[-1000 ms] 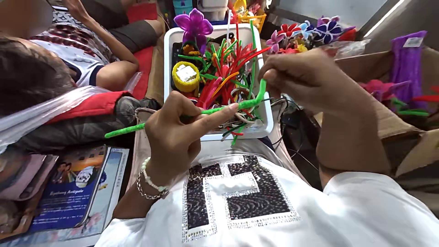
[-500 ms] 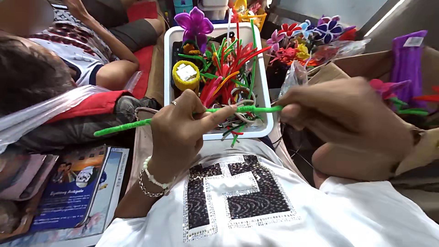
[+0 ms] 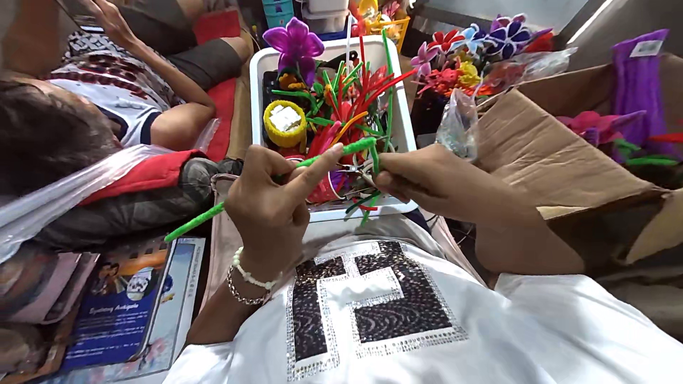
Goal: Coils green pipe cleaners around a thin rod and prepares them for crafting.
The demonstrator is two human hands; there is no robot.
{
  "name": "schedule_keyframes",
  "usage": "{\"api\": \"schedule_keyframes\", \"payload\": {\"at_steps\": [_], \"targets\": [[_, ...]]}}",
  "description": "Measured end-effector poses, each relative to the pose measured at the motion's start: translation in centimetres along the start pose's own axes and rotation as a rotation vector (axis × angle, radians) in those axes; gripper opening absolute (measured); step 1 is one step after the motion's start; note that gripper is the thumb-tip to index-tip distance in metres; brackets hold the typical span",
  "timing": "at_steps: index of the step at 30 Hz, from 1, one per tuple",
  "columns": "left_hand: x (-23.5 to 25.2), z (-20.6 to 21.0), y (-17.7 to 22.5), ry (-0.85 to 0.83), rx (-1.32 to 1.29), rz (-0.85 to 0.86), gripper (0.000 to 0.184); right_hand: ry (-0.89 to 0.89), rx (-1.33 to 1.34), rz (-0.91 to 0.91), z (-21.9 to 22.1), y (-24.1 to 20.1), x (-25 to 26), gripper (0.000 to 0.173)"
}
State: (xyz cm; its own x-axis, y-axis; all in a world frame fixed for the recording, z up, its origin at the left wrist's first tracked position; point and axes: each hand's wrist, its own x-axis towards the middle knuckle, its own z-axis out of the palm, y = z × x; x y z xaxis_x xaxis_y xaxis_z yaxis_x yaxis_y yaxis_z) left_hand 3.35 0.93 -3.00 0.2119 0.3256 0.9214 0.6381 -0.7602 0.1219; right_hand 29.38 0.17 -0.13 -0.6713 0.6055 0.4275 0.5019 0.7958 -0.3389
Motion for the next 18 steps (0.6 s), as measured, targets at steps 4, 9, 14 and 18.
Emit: {"api": "schedule_keyframes", "payload": {"at_steps": [4,9,14,18], "targets": [[0.2,0.0,-0.1,-0.068,0.06,0.034,0.038,0.069,-0.171,-0.048,-2.4,-1.9,-1.3,0.028],[0.2,-0.2,-0.3,-0.182,-0.175,0.087,0.034,0.227,-0.268,-0.02,-5.1,-2.1,-1.2,0.03],[0.1,-0.2,0.1,-0.14,-0.292,0.036,0.034,0.193,-0.029,0.01,-3.6,1.0,0.5,0.03],[0.1,0.1,-0.1,-0.074,-0.23,-0.001,0.033,0.092,0.188,0.019,0.3,1.8,1.1,0.027]]}}
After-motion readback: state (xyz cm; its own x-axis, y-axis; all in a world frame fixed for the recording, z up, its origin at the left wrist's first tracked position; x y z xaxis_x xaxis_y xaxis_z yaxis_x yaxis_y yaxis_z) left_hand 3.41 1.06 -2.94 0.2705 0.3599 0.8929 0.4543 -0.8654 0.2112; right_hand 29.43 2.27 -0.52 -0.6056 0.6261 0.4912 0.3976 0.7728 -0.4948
